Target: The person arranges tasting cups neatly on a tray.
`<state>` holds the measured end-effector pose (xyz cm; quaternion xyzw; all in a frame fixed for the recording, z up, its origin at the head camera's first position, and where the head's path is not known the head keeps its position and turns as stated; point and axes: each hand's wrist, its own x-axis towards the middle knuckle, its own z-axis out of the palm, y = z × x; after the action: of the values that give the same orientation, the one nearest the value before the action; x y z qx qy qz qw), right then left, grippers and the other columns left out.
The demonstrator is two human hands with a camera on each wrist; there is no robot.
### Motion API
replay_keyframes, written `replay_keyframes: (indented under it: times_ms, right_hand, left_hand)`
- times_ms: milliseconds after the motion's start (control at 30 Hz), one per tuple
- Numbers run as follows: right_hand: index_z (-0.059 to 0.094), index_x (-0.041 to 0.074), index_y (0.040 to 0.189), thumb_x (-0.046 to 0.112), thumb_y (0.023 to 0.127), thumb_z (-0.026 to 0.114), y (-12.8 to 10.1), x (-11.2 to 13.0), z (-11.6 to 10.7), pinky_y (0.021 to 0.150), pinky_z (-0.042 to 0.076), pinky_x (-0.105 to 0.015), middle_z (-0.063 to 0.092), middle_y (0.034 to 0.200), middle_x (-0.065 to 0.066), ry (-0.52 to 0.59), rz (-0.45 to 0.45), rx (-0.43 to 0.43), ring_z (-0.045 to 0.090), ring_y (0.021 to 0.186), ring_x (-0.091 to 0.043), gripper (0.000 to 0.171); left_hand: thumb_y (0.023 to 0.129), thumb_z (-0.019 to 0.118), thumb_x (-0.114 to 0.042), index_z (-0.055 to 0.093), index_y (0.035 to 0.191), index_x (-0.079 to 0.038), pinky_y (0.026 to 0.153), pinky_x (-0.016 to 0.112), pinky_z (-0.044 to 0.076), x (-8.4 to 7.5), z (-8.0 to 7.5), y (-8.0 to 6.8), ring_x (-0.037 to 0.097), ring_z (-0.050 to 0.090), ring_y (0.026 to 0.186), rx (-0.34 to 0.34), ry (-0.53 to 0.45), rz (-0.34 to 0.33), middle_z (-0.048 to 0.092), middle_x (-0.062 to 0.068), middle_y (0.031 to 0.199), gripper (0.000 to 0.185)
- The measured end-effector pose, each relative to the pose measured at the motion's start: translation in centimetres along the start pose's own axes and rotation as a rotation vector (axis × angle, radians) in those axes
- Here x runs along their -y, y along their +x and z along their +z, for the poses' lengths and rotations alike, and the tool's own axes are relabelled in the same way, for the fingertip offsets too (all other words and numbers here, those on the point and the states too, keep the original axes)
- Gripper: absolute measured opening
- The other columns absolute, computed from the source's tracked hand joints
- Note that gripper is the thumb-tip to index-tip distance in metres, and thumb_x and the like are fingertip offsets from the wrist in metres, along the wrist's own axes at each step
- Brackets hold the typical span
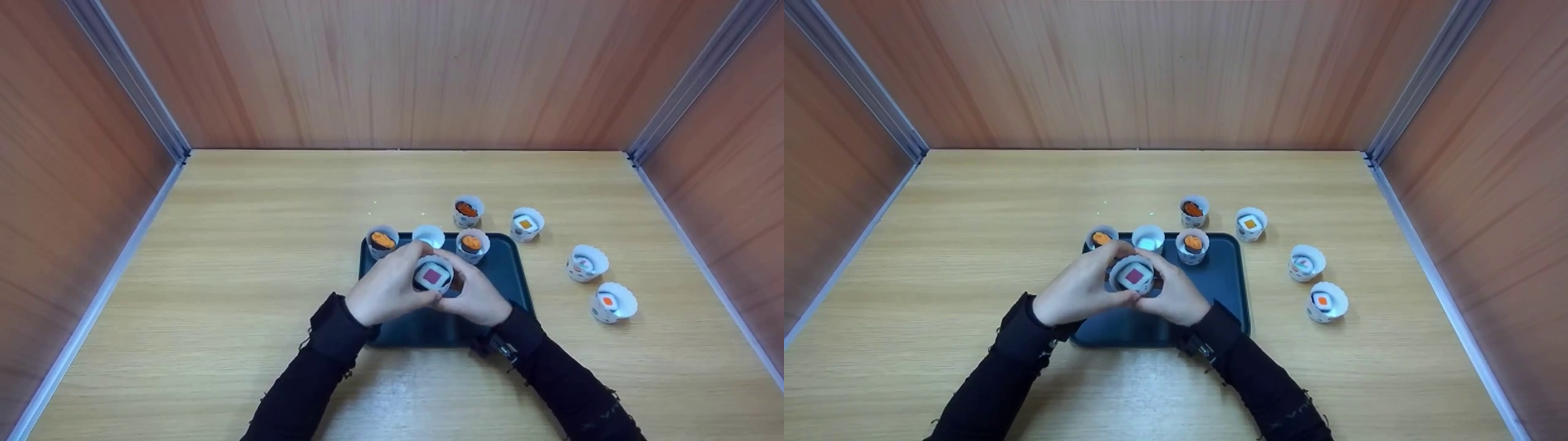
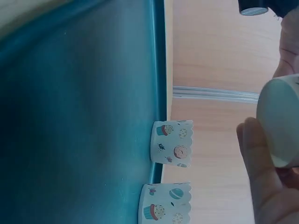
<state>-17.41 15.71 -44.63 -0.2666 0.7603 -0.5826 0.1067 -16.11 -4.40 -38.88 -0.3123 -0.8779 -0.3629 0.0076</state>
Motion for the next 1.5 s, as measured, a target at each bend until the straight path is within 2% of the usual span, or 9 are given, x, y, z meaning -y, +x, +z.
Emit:
replay_keyframes:
  times_ms: [300, 533, 667, 833, 1133, 1267, 1367, 1433, 1500]
  right_hand:
    - [0.045, 0.006, 0.135, 0.005, 0.081, 0.077, -0.3, -0.2, -0.8, 0.088, 0.054, -0.028, 0.054, 0.128, -0.013, 0.001, -0.046, -0.086, 0.055, 0.109, -0.037, 0.063]
    - [0.049, 0.005, 0.132, 0.003, 0.077, 0.080, -1.0, -0.3, -2.5, 0.091, 0.050, -0.024, 0.049, 0.134, -0.007, -0.044, -0.040, -0.160, 0.054, 0.112, -0.024, 0.063]
    - [0.049, 0.000, 0.130, -0.005, 0.075, 0.079, -1.5, -0.3, -3.8, 0.098, 0.044, -0.022, 0.044, 0.143, -0.011, -0.007, -0.067, -0.221, 0.049, 0.124, -0.020, 0.063]
    - [0.044, 0.000, 0.133, -0.004, 0.077, 0.077, -2.6, 0.0, -6.1, 0.093, 0.045, -0.019, 0.053, 0.132, -0.014, -0.046, 0.055, -0.309, 0.053, 0.114, -0.012, 0.065]
    - [0.035, 0.002, 0.138, 0.000, 0.082, 0.074, -3.8, -0.7, -10.2, 0.088, 0.045, -0.017, 0.048, 0.130, -0.013, -0.103, 0.170, -0.348, 0.048, 0.112, -0.018, 0.069]
    - [0.034, 0.002, 0.137, 0.003, 0.083, 0.075, -3.5, -1.8, -11.4, 0.086, 0.045, -0.016, 0.046, 0.132, -0.015, -0.164, 0.209, -0.325, 0.046, 0.114, -0.025, 0.068]
    - [0.034, 0.000, 0.136, 0.005, 0.082, 0.075, -3.0, -2.6, -12.0, 0.086, 0.045, -0.016, 0.045, 0.133, -0.017, -0.205, 0.231, -0.304, 0.046, 0.113, -0.026, 0.067]
    - [0.035, -0.001, 0.135, 0.005, 0.082, 0.076, -2.7, -3.1, -12.3, 0.086, 0.044, -0.016, 0.046, 0.133, -0.019, -0.225, 0.242, -0.290, 0.047, 0.113, -0.027, 0.067]
    - [0.037, -0.002, 0.134, 0.005, 0.082, 0.076, -2.5, -3.4, -12.6, 0.085, 0.044, -0.016, 0.047, 0.133, -0.020, -0.246, 0.254, -0.275, 0.048, 0.113, -0.029, 0.066]
  left_hand:
    - [0.084, 0.076, -0.035, 0.051, 0.127, -0.004, 0.085, 0.033, 0.052, 0.1, -0.2, -0.3, 0.018, 0.061, 0.099, -0.092, -0.021, -0.030, 0.062, 0.009, 0.115, 0.059]
    - [0.087, 0.069, -0.048, 0.051, 0.134, -0.004, 0.096, 0.037, 0.049, 1.1, -0.5, -0.9, 0.020, 0.058, 0.111, -0.224, 0.023, -0.098, 0.060, 0.009, 0.125, 0.067]
    - [0.085, 0.071, -0.048, 0.039, 0.146, -0.005, 0.111, 0.043, 0.039, 2.6, -0.7, -1.5, 0.027, 0.045, 0.135, -0.267, 0.028, -0.207, 0.043, 0.016, 0.148, 0.081]
    - [0.081, 0.075, -0.047, 0.022, 0.155, -0.005, 0.118, 0.051, 0.025, 5.4, -0.8, -2.5, 0.036, 0.023, 0.148, -0.163, 0.045, -0.402, 0.021, 0.021, 0.160, 0.100]
    - [0.081, 0.077, -0.040, 0.022, 0.152, 0.004, 0.110, 0.049, 0.039, 9.2, -0.8, -3.1, 0.036, 0.047, 0.131, 0.065, -0.040, -0.632, 0.041, 0.026, 0.145, 0.100]
    - [0.084, 0.075, -0.030, 0.042, 0.139, 0.008, 0.090, 0.041, 0.049, 9.9, -0.7, -2.6, 0.028, 0.058, 0.102, 0.099, -0.059, -0.639, 0.059, 0.020, 0.116, 0.074]
    - [0.085, 0.074, -0.019, 0.053, 0.120, 0.007, 0.070, 0.033, 0.046, 10.2, -0.6, -2.1, 0.022, 0.055, 0.079, 0.106, -0.030, -0.616, 0.057, 0.011, 0.089, 0.048]
    - [0.084, 0.073, -0.014, 0.054, 0.110, 0.004, 0.063, 0.031, 0.042, 10.3, -0.5, -1.9, 0.020, 0.052, 0.072, 0.117, -0.009, -0.607, 0.053, 0.007, 0.081, 0.037]
    - [0.083, 0.072, -0.010, 0.054, 0.107, 0.004, 0.065, 0.030, 0.042, 10.4, -0.4, -1.7, 0.019, 0.050, 0.074, 0.121, 0.019, -0.596, 0.052, 0.005, 0.082, 0.033]
